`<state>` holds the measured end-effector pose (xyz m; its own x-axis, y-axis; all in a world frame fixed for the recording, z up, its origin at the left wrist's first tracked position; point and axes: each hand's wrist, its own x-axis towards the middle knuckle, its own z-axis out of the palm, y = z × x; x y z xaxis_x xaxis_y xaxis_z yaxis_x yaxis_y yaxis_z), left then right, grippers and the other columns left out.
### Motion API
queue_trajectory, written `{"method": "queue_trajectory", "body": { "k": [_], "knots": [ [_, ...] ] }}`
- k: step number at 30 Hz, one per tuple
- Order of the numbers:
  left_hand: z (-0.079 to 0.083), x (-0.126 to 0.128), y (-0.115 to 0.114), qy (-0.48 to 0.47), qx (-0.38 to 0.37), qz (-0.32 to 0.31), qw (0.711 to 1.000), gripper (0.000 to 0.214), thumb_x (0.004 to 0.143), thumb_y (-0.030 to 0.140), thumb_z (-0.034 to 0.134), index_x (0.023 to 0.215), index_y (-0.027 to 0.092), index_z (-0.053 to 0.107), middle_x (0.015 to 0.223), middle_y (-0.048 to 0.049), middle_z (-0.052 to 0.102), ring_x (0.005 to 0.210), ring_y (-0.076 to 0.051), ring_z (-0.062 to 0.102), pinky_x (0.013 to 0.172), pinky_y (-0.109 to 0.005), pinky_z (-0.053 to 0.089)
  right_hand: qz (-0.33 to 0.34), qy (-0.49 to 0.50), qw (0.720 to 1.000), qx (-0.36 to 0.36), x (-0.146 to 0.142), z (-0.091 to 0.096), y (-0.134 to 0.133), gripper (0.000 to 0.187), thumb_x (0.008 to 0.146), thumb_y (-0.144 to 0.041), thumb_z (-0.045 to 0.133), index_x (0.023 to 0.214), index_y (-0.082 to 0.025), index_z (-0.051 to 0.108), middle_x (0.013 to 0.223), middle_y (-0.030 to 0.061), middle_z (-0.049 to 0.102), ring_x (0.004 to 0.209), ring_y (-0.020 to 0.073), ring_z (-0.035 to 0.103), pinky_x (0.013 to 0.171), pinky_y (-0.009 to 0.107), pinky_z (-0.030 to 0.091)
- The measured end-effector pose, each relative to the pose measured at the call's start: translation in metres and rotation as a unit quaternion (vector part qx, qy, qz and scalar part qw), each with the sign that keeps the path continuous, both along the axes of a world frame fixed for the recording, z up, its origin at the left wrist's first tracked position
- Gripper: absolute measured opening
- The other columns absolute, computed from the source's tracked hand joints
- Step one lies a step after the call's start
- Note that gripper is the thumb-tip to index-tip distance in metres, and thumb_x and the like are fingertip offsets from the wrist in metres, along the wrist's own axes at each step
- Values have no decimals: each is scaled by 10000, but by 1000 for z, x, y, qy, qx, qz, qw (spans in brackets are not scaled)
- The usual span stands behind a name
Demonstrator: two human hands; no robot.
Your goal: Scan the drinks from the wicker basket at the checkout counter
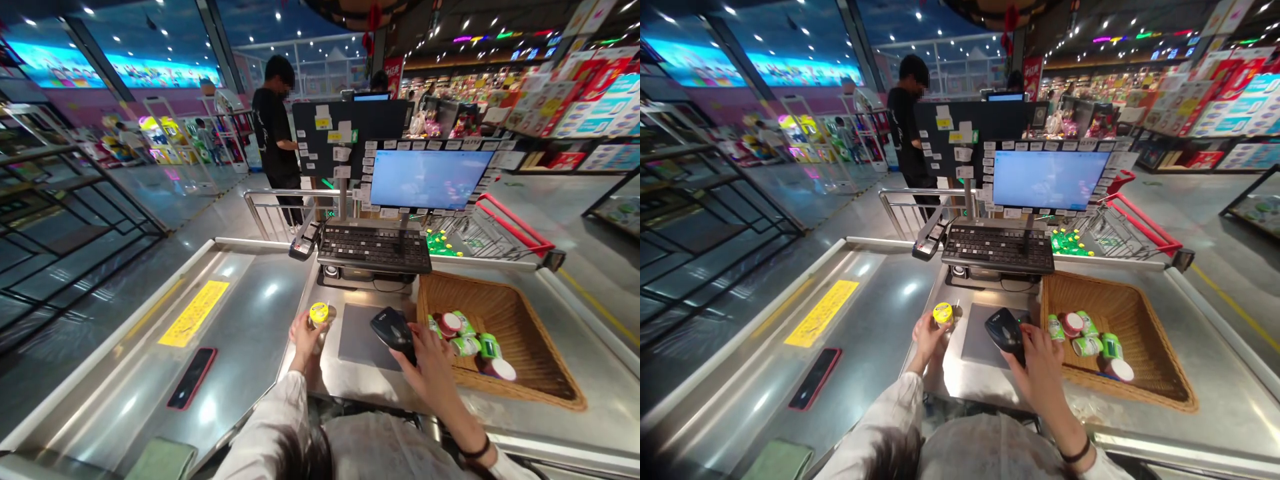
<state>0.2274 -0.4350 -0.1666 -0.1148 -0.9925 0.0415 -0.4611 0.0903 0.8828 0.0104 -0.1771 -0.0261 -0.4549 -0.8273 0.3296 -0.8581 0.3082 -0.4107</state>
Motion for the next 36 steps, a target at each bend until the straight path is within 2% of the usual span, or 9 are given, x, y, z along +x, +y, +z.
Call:
{"method": "queue_trajectory", "body": {
  "k": [3, 7, 12, 16, 19, 22, 25, 28, 36],
  "knots": [
    [-12, -1, -14, -201, -24, 4, 979, 570, 707, 401, 833, 1244, 278, 684, 1561, -113, 503, 1514, -383, 310, 1224, -688, 93, -8, 12, 1000, -3, 1, -3, -4, 459, 996, -587, 463, 1239, -239, 638, 1309, 125, 631, 1173, 315, 573, 990, 509, 377],
    [-19, -5, -25, -307, -32, -10, 951, 545, 808, 508, 744, 1314, 322, 666, 1661, -80, 362, 1575, -384, 160, 1213, -716, 63, -21, 27, 999, 1, 2, -4, -8, 441, 991, -576, 482, 1231, -244, 645, 1308, 118, 633, 1165, 307, 576, 974, 482, 373],
    [-23, -8, -39, -347, -40, -29, 936, 557, 866, 562, 661, 1363, 311, 640, 1716, -84, 223, 1595, -389, 59, 1202, -733, 54, -38, 30, 999, 11, 4, -3, -12, 440, 988, -570, 484, 1238, -243, 641, 1316, 111, 630, 1159, 303, 570, 959, 465, 368],
    [-18, -12, -49, -371, -33, -51, 927, 635, 874, 583, 646, 1439, 301, 579, 1729, -103, 154, 1597, -395, 21, 1204, -730, 26, -42, 29, 999, 11, 5, -4, -12, 437, 992, -569, 477, 1242, -247, 636, 1323, 105, 626, 1174, 299, 560, 964, 461, 363],
    [-8, -16, -47, -386, -38, -49, 920, 858, 844, 602, 674, 1576, 252, 396, 1722, -155, 140, 1594, -407, 38, 1205, -733, 30, -48, 26, 998, 16, 4, -7, -12, 437, 990, -581, 466, 1222, -256, 646, 1336, 109, 622, 1191, 309, 551, 963, 466, 365],
    [4, -20, -37, -393, -94, -59, 913, 1055, 841, 622, 664, 1651, 184, 150, 1718, -177, 128, 1595, -399, 25, 1217, -722, 18, -53, 28, 998, 16, 2, -10, -10, 447, 981, -586, 476, 1229, -256, 647, 1354, 114, 620, 1201, 321, 550, 962, 474, 373],
    [10, -23, -24, -403, -182, -136, 887, 848, 961, 534, 514, 1655, 221, 140, 1725, -106, 139, 1606, -328, -14, 1251, -653, -45, -57, 33, 998, 10, -1, -10, -7, 440, 979, -573, 487, 1248, -260, 638, 1364, 108, 621, 1210, 319, 552, 966, 474, 375],
    [8, -28, -16, -415, -208, -190, 865, 701, 1015, 413, 395, 1651, 228, 165, 1720, -68, 163, 1610, -270, 7, 1280, -574, -60, -56, 38, 998, 8, -3, -9, -2, 441, 977, -568, 490, 1262, -261, 629, 1372, 104, 620, 1229, 319, 546, 978, 479, 368],
    [1, -35, -21, -418, -209, -176, 866, 706, 1017, 384, 362, 1648, 158, 138, 1717, -81, 158, 1609, -254, 59, 1298, -518, -52, -66, 41, 997, 15, -8, -8, 12, 490, 986, -590, 471, 1309, -246, 604, 1396, 116, 608, 1227, 321, 545, 960, 467, 360]
  ]
}}
